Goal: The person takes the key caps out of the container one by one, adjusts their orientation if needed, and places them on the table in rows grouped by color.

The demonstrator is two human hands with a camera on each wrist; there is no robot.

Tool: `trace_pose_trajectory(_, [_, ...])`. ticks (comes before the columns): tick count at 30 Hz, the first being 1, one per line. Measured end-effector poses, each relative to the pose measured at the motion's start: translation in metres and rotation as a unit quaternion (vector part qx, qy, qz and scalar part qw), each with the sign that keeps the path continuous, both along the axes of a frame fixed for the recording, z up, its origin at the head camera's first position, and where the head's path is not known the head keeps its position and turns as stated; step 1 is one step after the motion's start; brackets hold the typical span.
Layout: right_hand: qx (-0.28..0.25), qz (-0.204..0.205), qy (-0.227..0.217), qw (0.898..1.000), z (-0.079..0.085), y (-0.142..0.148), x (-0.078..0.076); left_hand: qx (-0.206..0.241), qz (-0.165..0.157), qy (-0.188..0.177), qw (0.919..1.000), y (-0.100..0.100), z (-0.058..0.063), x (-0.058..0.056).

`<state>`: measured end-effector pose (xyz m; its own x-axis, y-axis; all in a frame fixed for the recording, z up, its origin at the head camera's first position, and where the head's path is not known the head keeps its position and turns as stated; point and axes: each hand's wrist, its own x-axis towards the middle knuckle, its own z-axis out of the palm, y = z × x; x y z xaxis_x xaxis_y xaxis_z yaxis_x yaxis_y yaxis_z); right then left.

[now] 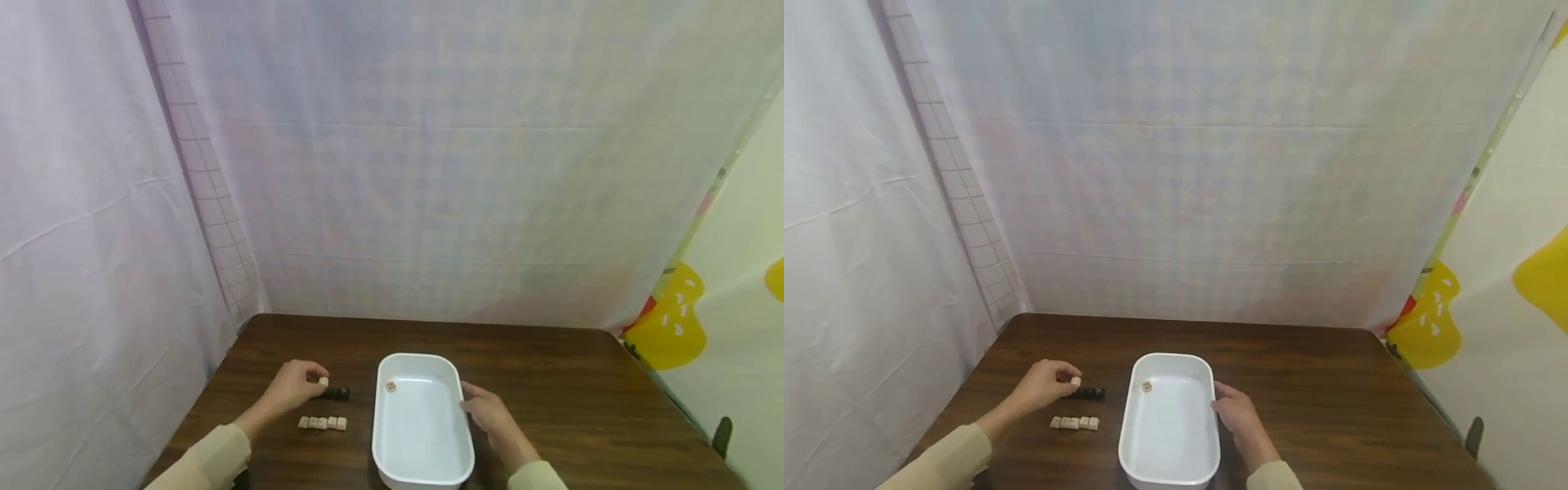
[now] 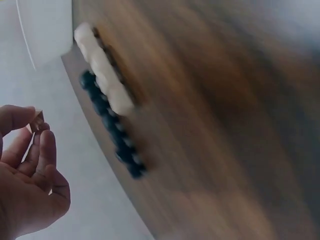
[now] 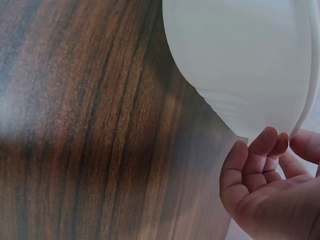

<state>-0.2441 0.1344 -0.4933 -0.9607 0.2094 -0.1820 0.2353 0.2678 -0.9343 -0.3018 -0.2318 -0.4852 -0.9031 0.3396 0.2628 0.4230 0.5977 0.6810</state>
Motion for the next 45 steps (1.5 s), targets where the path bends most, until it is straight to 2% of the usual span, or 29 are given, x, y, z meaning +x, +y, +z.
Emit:
trace_pose_trajectory(7, [-0.009,0.002,0.000,1.000,0.000,-0.002,-0.001,0.014,0.029,-0.015,0.9993,-0.037,-0.010,0.009])
trace_pose_trajectory(14, [0.005,0.004,0.005,1.000,-0.001,-0.001,-0.001,-0.001,0.052,-0.043,0.9977,-0.051,-0.024,0.011])
trace_pose_trajectory(19, [0.021,0.005,0.015,1.000,0.000,0.000,-0.001,-0.016,0.039,-0.051,0.9978,-0.057,-0.039,0.008])
trace_pose_trajectory(23, [0.019,0.004,0.017,1.000,0.000,0.000,-0.001,-0.015,0.029,-0.052,0.9981,-0.061,-0.045,0.009])
trace_pose_trajectory(31, [0.013,0.007,0.011,1.000,0.000,0.000,-0.001,-0.006,-0.009,-0.070,0.9974,-0.060,-0.046,0.013])
trace_pose_trajectory(45, [0.026,0.007,0.008,1.000,0.000,-0.001,-0.002,0.008,-0.026,-0.093,0.9953,-0.059,-0.050,0.012])
